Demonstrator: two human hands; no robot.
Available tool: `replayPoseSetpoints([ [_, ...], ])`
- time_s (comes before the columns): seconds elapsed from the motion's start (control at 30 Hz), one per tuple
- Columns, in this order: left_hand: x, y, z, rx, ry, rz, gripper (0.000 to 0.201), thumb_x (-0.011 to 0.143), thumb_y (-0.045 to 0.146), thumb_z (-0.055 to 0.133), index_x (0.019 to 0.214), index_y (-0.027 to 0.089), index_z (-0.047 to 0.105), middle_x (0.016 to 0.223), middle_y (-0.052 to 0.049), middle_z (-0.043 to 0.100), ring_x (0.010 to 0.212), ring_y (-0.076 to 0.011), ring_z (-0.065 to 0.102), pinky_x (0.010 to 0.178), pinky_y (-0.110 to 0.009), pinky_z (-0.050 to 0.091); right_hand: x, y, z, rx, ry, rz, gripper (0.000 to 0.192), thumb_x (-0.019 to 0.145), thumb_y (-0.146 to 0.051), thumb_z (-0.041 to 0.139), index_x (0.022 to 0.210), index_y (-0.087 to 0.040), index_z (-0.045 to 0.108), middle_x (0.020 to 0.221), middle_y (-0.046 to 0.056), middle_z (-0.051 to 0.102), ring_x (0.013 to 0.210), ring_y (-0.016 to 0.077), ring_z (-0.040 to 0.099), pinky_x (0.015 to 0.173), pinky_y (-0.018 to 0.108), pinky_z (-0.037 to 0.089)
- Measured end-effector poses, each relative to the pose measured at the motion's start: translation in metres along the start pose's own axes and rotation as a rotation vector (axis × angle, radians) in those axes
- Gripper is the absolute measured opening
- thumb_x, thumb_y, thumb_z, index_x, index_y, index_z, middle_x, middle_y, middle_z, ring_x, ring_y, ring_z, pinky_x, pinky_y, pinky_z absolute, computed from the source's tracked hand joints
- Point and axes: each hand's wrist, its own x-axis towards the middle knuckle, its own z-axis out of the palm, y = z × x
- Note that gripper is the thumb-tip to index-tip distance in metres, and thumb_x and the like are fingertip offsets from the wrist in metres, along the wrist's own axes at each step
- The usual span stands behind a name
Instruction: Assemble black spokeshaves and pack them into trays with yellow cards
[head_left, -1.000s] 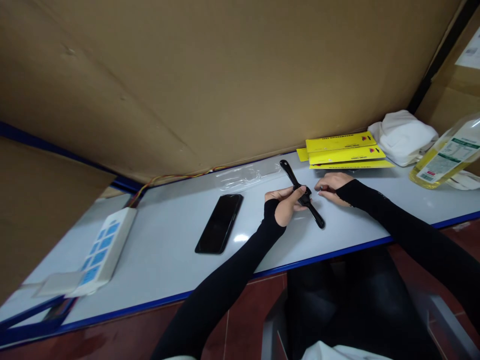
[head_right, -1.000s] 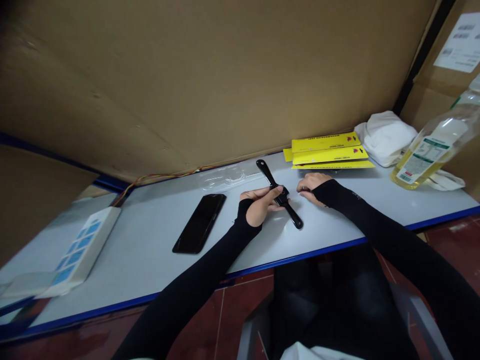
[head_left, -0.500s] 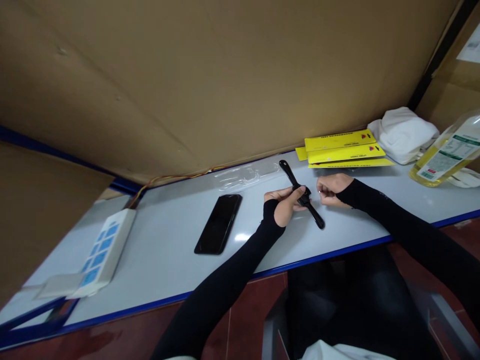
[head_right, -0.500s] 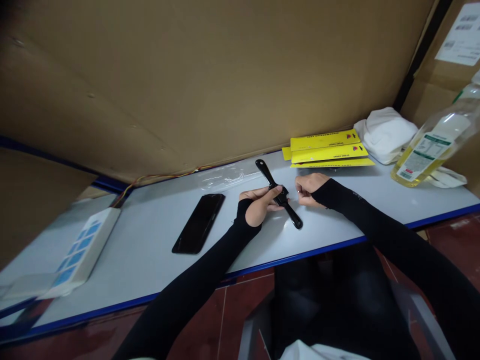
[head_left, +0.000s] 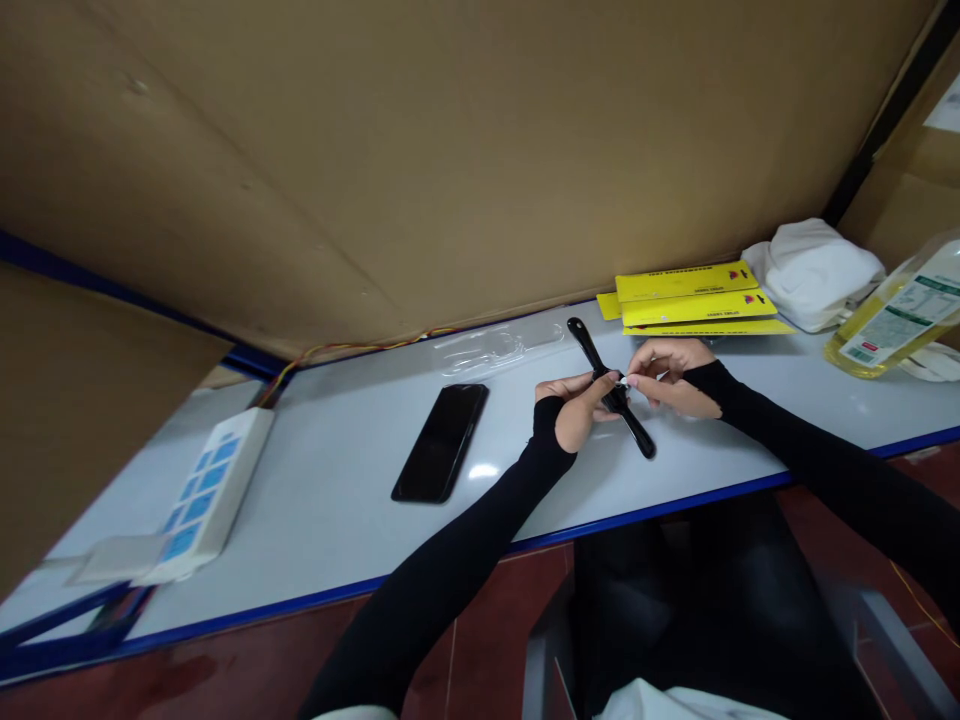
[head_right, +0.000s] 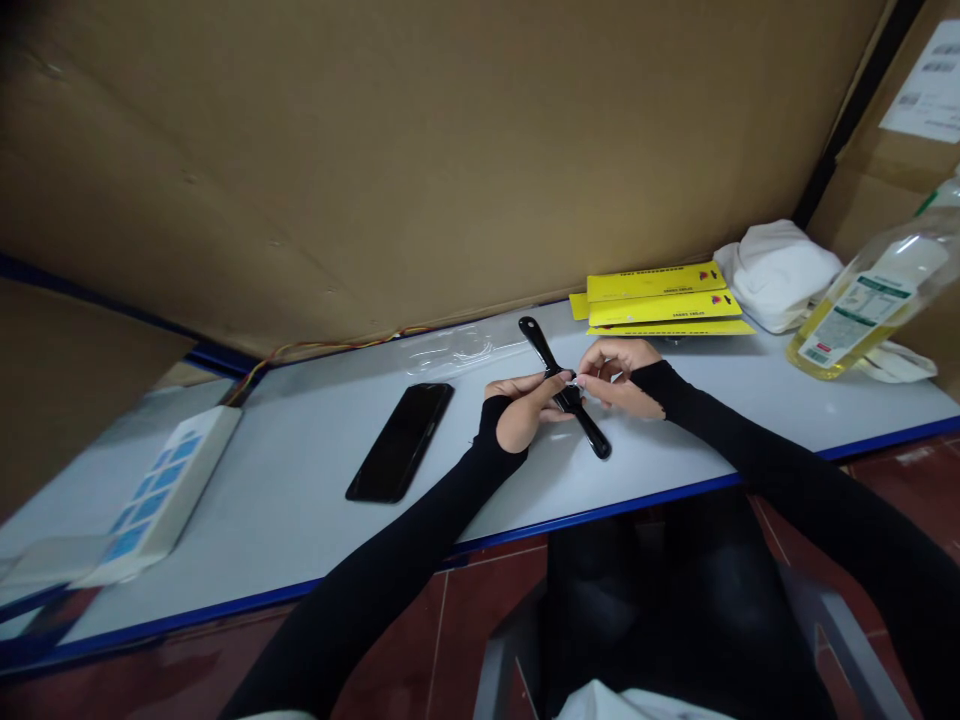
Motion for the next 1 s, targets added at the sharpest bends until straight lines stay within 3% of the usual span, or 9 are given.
replayPoseSetpoints([
  [0.2,0.002,0.000,0.002,-0.046,0.021,-0.044,0.033,0.064,0.033,0.096,0.084,0.010,0.085,0.073,-0.009,0.079,0.062,-0.0222,0.075,0.064,-0.038,0.069,-0.002,0.001,0.002,0.018,-0.015,0.054,0.028,0.085,-0.041,0.082,0.095,-0.018,0.069,0.070,-0.002,0.069,0.048,0.0103,0.060,0.035,0.017,0.039],
  [0.33,-0.001,0.005,0.004,-0.065,0.025,-0.069,0.032,0.063,0.031,0.097,0.081,0.008,0.084,0.068,-0.009,0.078,0.059,-0.0221,0.075,0.062,-0.037,0.068,-0.002,0.003,0.004,0.007,-0.011,0.011,0.031,0.087,-0.045,0.080,0.098,-0.017,0.071,0.073,0.000,0.069,0.054,0.0106,0.061,0.041,0.018,0.045],
  [0.47,0.000,0.007,0.005,-0.096,0.027,-0.105,0.029,0.062,0.026,0.097,0.079,0.008,0.083,0.067,-0.010,0.077,0.062,-0.0259,0.078,0.060,-0.037,0.068,-0.002,0.005,0.003,-0.212,0.031,-0.115,0.027,0.094,-0.043,0.072,0.097,-0.017,0.076,0.087,0.003,0.066,0.066,0.0095,0.059,0.054,0.019,0.048],
  [0.67,0.004,0.002,0.001,-0.113,0.019,-0.103,0.027,0.063,0.025,0.096,0.080,0.007,0.084,0.069,-0.011,0.078,0.063,-0.0257,0.078,0.063,-0.038,0.070,-0.005,0.002,0.000,-0.447,0.008,-0.296,0.025,0.101,-0.039,0.060,0.091,-0.020,0.073,0.083,0.003,0.063,0.064,0.0115,0.052,0.054,0.024,0.041],
  [0.87,0.002,0.005,0.003,-0.079,0.055,-0.114,0.028,0.059,0.022,0.098,0.080,0.008,0.085,0.071,-0.009,0.078,0.055,-0.0193,0.072,0.064,-0.041,0.071,-0.010,0.000,0.006,-0.770,-0.042,-0.266,0.025,0.099,-0.032,0.053,0.079,-0.023,0.064,0.076,0.003,0.061,0.064,0.0149,0.051,0.064,0.029,0.044],
  [1.0,0.001,0.003,0.006,-0.073,0.091,-0.101,0.032,0.056,0.025,0.100,0.078,0.008,0.085,0.068,-0.008,0.077,0.053,-0.0174,0.069,0.061,-0.039,0.070,-0.013,-0.001,0.011,-0.871,-0.005,-0.244,0.021,0.096,-0.027,0.053,0.077,-0.023,0.060,0.074,0.003,0.062,0.065,0.0153,0.052,0.068,0.029,0.044],
])
